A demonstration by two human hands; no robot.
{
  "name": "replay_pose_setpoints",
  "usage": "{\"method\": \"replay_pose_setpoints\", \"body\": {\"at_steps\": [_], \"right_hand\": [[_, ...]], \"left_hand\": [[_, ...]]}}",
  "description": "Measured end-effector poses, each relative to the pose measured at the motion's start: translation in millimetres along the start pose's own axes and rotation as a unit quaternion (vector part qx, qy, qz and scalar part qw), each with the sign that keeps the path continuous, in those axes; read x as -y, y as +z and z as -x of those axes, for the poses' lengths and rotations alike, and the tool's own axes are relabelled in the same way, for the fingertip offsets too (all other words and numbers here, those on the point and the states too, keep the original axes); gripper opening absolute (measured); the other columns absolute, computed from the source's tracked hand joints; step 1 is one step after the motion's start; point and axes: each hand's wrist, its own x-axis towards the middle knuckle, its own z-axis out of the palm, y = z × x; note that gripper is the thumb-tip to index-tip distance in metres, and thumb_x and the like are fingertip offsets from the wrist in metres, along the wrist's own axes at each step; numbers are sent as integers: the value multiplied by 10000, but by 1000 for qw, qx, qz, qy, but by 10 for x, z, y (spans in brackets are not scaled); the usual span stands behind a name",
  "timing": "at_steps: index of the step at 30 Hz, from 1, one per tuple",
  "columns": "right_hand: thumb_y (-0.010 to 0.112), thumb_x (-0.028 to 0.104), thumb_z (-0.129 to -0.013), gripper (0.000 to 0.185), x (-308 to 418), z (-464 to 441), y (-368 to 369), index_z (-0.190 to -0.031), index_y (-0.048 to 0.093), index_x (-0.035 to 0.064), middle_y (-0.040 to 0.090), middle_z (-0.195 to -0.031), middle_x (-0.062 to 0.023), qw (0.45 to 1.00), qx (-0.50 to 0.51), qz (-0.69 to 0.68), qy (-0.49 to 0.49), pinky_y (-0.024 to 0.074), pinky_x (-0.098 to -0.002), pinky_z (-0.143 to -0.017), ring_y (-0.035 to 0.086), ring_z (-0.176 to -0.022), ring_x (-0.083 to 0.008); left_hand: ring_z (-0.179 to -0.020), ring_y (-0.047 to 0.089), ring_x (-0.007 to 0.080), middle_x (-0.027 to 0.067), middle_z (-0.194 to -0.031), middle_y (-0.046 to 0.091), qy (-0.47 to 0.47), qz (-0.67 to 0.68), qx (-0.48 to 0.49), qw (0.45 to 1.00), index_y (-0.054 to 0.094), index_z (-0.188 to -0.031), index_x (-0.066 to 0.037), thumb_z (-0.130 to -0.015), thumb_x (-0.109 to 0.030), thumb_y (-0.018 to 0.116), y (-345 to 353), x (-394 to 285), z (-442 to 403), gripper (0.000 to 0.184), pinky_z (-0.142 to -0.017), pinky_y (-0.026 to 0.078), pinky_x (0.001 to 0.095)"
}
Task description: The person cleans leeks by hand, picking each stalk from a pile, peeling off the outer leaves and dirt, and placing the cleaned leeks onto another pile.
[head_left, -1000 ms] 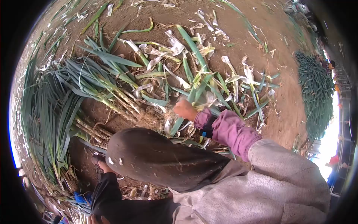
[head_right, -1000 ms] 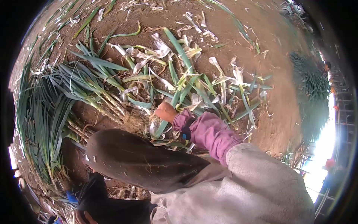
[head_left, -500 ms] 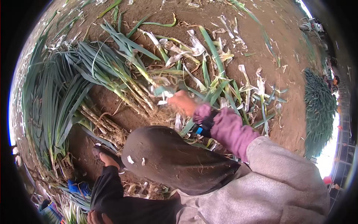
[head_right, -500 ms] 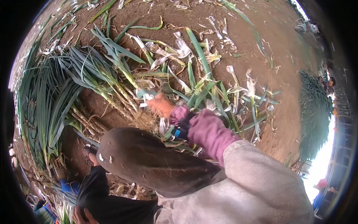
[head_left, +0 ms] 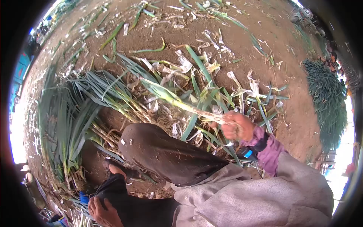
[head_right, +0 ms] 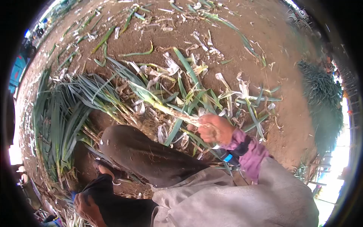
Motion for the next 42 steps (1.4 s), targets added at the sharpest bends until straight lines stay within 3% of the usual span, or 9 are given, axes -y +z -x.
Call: {"method": "replay_pose_setpoints", "body": {"at_steps": [2, 5, 11, 17, 23, 26, 29, 34, 42], "right_hand": [[542, 227, -905, 418, 174, 289, 123, -1138, 534, -120, 460, -552, 38, 987, 146, -71, 7, 287, -234, -371, 359, -394, -62], [626, 357, -883, 522, 313, 783, 333, -1007, 577, -148, 515, -569, -15, 982, 144, 94, -75, 293, -212, -368, 409, -432, -49], [677, 347, -850, 567, 347, 1418, 496, -995, 579, -192, 543, -587, -54, 972, 188, 129, -63, 295, -218, -364, 424, -434, -50], [669, 289, -829, 518, 319, 1714, 633, -985, 576, -195, 514, -546, -37, 978, 168, 109, -58, 288, -215, -339, 433, -422, -50], [569, 106, -868, 435, 439, 1713, 554, -1076, 467, -262, 580, -848, -258, 913, 368, -7, -176, 337, -254, -325, 499, -459, -95], [550, 143, -895, 419, 548, 1769, 517, -1125, 470, -198, 559, -791, -201, 895, 385, -29, -223, 331, -245, -337, 470, -449, -88], [531, 180, -922, 406, 729, 1847, 436, -1173, 472, -133, 538, -735, -143, 896, 306, -28, -322, 325, -235, -349, 440, -439, -81], [500, 243, -967, 394, 761, 1633, 412, -1255, 477, -25, 504, -640, -46, 866, 91, 55, -489, 315, -220, -369, 392, -422, -69], [528, 252, -962, 269, 166, 534, 1291, -1055, 583, 6, 469, -564, 10, 922, 143, 192, -304, 290, -211, -375, 373, -419, -53]], "left_hand": [[-838, 595, 312, 132, -936, 644, 50, 52, -24, 997, 650, -995, -37, -870, -129, 587, 52, 19, 42, 167, -761, 466, 423], [-953, 592, 352, 175, -975, 624, 113, 103, -134, 979, 617, -899, -8, -651, -98, 685, -13, -433, -48, 273, -839, 460, 431], [-1137, 517, 360, 167, -1207, 557, 254, 364, -12, 896, 572, -1136, -75, -646, -83, 729, -32, -1679, -495, 515, -936, 418, 468], [-1118, 541, 330, 137, -1073, 616, 445, 302, 55, 841, 628, -1088, -138, -679, -74, 654, 359, -2698, -539, 414, -931, 409, 456], [-962, 612, 306, 80, -995, 653, 461, 496, 139, 722, 658, -1029, -115, -692, -62, 666, 392, -2913, -551, 341, -844, 479, 413], [-875, 636, 317, 110, -962, 654, 458, 602, 123, 642, 642, -1054, -65, -721, -7, 642, 361, -2920, -639, 338, -791, 515, 375], [-836, 629, 321, 131, -920, 639, 278, 699, 246, 612, 627, -1054, -26, -735, 6, 637, -299, -2670, -777, 322, -753, 508, 355], [-781, 568, 343, 142, -901, 588, 417, 444, -217, 763, 586, -1019, -7, -724, -20, 635, -955, -2406, -1097, 299, -728, 457, 423], [-873, 581, 288, 102, -957, 544, 341, 157, -310, 874, 603, -1025, -49, -740, -99, 596, -1048, -2338, -659, 290, -745, 480, 418]]}}
